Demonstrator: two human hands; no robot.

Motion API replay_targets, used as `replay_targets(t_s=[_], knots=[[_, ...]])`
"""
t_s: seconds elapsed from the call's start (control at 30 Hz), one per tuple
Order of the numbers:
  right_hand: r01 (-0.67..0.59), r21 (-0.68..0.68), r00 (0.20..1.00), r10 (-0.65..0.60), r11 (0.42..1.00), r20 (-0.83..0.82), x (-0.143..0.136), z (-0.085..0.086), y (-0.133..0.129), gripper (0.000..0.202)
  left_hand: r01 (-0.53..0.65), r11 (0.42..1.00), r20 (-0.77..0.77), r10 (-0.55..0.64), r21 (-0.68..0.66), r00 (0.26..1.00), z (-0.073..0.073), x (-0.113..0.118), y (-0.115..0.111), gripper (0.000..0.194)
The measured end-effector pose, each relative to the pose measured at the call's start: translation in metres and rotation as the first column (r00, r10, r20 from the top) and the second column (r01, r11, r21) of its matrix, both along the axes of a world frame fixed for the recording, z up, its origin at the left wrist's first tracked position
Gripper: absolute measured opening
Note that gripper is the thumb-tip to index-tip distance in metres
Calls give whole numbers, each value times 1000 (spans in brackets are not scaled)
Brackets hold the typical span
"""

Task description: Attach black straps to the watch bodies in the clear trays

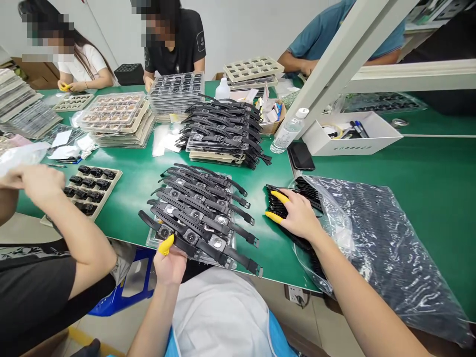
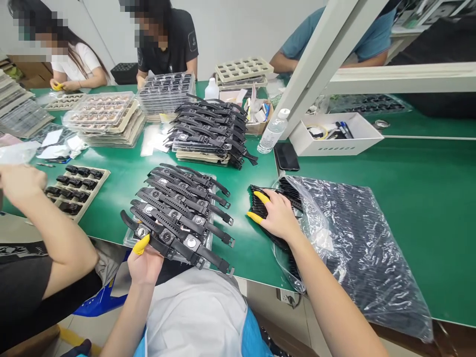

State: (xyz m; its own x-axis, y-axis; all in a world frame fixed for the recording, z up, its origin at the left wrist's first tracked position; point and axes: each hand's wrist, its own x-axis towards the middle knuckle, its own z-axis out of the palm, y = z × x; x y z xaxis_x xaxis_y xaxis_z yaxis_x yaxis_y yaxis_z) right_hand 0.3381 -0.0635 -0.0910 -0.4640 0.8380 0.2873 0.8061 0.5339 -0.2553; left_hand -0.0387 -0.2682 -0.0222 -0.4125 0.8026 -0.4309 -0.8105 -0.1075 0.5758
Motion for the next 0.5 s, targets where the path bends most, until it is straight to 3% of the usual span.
replay_targets(t_s=[0.13,0.3,0.4,0.5], knots=[[-5,14,1000,5,1000,-2,0,-1,1,74,-29,998,-31,31,56,999,27,-10,7,48],[-7,9,1000,7,1000,-6,-3,3,1,72,-80,989,-170,101,123,980,75,-21,31,49],[2,-2,1000,-2,1000,-12,-5,6,1,71,-78,980,-254,123,181,959,103,-29,68,42],[9,0,1000,-9,1000,-11,-7,9,2,71,0,964,-327,91,267,941,124,-33,132,34]])
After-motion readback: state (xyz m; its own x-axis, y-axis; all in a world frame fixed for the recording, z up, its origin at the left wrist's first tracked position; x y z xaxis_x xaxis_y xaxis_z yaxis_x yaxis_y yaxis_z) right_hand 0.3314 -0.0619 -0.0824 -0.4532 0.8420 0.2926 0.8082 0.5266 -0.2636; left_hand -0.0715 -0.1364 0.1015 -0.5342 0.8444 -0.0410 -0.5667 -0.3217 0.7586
